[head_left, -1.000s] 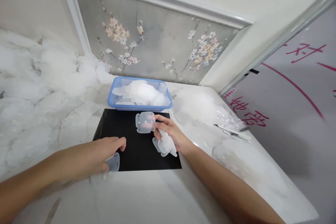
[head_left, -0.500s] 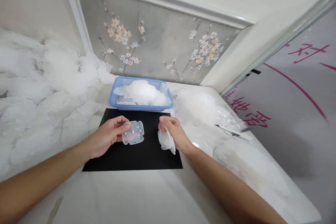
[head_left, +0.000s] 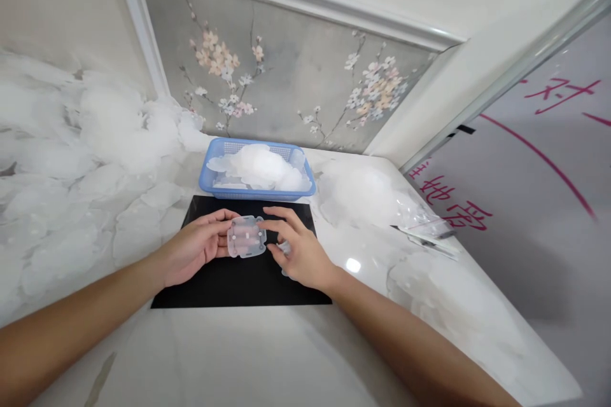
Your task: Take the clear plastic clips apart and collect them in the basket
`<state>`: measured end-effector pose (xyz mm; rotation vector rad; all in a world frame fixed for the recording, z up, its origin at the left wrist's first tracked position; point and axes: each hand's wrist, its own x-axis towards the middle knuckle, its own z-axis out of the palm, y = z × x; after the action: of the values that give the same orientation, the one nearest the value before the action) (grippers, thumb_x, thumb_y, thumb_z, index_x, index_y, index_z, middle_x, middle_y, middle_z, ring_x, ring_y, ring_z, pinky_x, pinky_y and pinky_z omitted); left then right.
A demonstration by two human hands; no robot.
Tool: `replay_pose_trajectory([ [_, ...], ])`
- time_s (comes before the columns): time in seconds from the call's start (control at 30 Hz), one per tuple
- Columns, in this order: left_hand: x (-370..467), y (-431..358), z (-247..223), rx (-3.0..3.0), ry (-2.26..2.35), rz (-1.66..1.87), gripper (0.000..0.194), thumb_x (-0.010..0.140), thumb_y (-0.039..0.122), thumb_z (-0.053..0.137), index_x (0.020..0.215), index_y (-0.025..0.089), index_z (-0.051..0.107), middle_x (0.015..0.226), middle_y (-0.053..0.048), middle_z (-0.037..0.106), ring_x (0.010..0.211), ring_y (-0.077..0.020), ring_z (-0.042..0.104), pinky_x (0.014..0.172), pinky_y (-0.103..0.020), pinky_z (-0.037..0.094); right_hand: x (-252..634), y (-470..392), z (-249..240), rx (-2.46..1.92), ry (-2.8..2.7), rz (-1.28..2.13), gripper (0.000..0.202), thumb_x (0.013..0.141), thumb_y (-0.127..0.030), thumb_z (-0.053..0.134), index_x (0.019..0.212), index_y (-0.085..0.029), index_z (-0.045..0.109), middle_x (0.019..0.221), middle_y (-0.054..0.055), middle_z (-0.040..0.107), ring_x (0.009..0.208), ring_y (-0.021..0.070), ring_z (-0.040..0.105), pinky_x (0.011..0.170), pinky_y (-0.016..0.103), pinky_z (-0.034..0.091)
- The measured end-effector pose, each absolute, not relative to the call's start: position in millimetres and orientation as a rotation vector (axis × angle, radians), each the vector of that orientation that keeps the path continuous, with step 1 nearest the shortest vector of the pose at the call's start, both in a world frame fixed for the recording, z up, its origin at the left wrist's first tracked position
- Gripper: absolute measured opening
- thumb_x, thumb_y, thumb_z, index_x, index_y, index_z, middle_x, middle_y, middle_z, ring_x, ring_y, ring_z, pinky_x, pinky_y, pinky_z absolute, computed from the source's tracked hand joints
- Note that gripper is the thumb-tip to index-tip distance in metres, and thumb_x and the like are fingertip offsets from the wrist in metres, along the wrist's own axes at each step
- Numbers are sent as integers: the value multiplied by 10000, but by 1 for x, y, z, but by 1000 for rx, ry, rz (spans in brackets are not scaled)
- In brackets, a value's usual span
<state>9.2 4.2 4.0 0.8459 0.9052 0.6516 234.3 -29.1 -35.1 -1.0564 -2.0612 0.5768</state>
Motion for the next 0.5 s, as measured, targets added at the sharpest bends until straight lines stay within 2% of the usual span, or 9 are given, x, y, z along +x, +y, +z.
replay_pose_trajectory([
  [0.1,8,3,3,849,874,646,71,911,223,610,942,186,662,897,-45,721,871,-193,713,846,-354,588,232,-30,-34,-1065,-2111,519,472,831,-65,524,1246,-288,547,1440,107,482,903,187,649,672,331,567],
  [0.23,8,3,4,857,859,637,78,904,249,626,943,193,665,887,-33,709,857,-185,706,859,-359,581,232,-30,-35,-1079,-2114,498,467,829,-73,538,1248,-280,540,1427,110,495,888,182,655,648,320,565],
  [0.33,9,3,5,882,878,642,105,898,292,642,945,201,663,885,-25,703,859,-185,696,846,-353,577,232,-30,-37,-1064,-2096,488,342,849,-112,553,1153,-268,577,1392,100,513,931,187,647,651,308,564],
  [0.43,10,2,7,965,927,674,175,887,377,664,959,218,662,925,-16,706,852,-178,683,802,-320,569,232,-29,-41,-1103,-2003,474,158,853,-185,622,992,-254,590,1242,82,569,863,177,634,660,308,557],
  [0.5,11,0,9,1021,971,709,216,865,420,686,959,226,665,923,-5,705,813,-162,668,749,-288,557,231,-28,-43,-1121,-1937,466,144,835,-216,673,921,-251,563,1103,61,584,819,174,620,660,308,544],
])
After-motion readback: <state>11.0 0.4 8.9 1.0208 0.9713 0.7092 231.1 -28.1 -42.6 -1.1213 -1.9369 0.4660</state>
